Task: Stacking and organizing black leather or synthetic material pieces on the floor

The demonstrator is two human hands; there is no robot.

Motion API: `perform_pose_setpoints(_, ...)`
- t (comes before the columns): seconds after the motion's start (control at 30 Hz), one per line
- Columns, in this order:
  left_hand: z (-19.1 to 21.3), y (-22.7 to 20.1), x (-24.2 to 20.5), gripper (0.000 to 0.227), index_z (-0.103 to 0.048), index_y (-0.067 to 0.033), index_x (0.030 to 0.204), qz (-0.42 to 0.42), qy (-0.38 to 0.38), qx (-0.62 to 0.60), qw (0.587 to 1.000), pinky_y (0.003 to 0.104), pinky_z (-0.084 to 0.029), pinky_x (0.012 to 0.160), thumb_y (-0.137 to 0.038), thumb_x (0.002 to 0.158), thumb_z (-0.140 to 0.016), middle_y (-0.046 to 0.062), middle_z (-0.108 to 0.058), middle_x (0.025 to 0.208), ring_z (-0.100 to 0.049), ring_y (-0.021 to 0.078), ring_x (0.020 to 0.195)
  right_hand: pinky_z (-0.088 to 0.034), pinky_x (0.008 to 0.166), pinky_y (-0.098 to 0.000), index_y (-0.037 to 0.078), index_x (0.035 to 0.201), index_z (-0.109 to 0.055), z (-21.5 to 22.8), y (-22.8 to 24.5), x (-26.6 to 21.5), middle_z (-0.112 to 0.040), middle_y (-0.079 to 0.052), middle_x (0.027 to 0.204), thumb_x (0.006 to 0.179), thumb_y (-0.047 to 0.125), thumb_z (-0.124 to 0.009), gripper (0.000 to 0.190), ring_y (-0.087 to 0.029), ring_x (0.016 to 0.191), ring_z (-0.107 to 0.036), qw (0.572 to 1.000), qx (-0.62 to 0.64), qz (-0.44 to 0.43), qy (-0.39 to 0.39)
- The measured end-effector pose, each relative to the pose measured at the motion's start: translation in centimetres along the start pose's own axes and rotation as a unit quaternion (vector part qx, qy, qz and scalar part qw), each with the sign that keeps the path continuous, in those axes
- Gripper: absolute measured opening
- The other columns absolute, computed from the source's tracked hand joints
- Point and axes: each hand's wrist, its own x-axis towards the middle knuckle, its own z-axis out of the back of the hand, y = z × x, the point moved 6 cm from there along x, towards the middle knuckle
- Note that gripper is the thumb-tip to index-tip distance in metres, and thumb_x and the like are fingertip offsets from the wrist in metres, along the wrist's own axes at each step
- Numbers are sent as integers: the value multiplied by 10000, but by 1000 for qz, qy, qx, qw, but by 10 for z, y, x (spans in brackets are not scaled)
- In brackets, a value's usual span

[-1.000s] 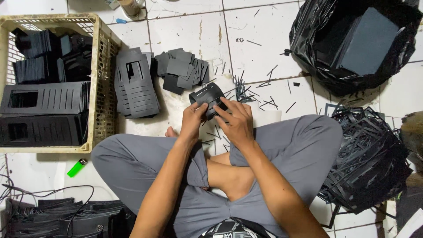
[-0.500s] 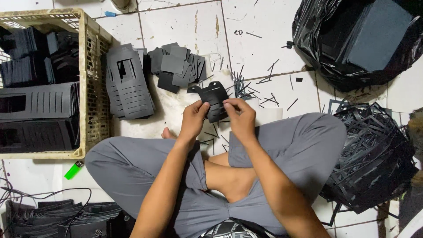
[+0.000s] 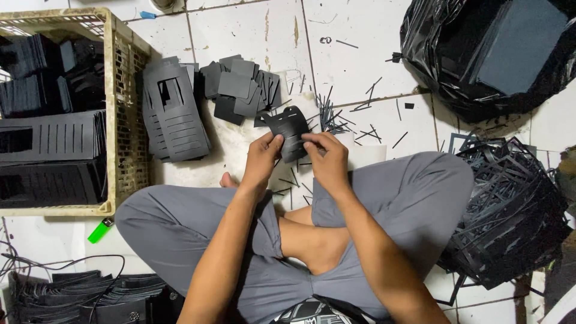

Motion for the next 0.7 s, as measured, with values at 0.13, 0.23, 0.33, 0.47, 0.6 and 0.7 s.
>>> perform_pose_setpoints(0.13,15,8,9,251,-699,40,1183,-26,-18,26,999,252,-526,673,-113,1036,-565,64,-662,811,-605,112,712,-536,822,-355,149,982,-810,6,-10,1,-728,-70,868,882,-3,-741,195,-241,869,-708,999,24,16,-25)
perform_pose_setpoints(0.23,27,15,15,255,-695,38,1192,-37,-57,41,997,278,-552,677,-130,1047,-568,67,-655,780,-594,116,685,-564,787,-274,58,1073,-781,11,-26,2,-714,-73,904,894,-24,-704,211,-113,782,-656,979,169,-108,-43)
perform_pose_setpoints(0.33,23,11,12,264,-693,39,1200,-34,-55,44,997,287,-559,683,-141,1054,-567,50,-644,791,-582,106,692,-566,756,-283,-9,1116,-736,15,-25,2,-653,-98,877,869,-43,-699,252,-142,752,-667,964,216,-149,-34)
perform_pose_setpoints(0.47,15,5,7,230,-705,8,1156,-36,-49,45,997,278,-569,687,-139,1051,-564,50,-652,773,-613,99,693,-583,706,-273,67,1003,-787,14,-14,2,-699,-87,862,844,21,-764,167,-170,758,-712,995,63,-76,-31)
perform_pose_setpoints(0.6,16,11,6,275,-691,13,1234,-28,-41,42,998,306,-583,701,-147,1045,-570,76,-685,815,-632,129,723,-555,644,-265,126,904,-785,7,-1,-3,-670,-37,798,790,66,-838,140,-170,694,-680,996,-75,41,-36)
perform_pose_setpoints(0.7,10,5,0,280,-684,8,1249,-41,-25,59,997,268,-554,665,-143,1047,-564,68,-678,808,-625,108,724,-560,665,-333,120,880,-768,1,-9,-7,-676,-57,807,811,56,-808,103,-239,721,-684,991,-114,63,-22)
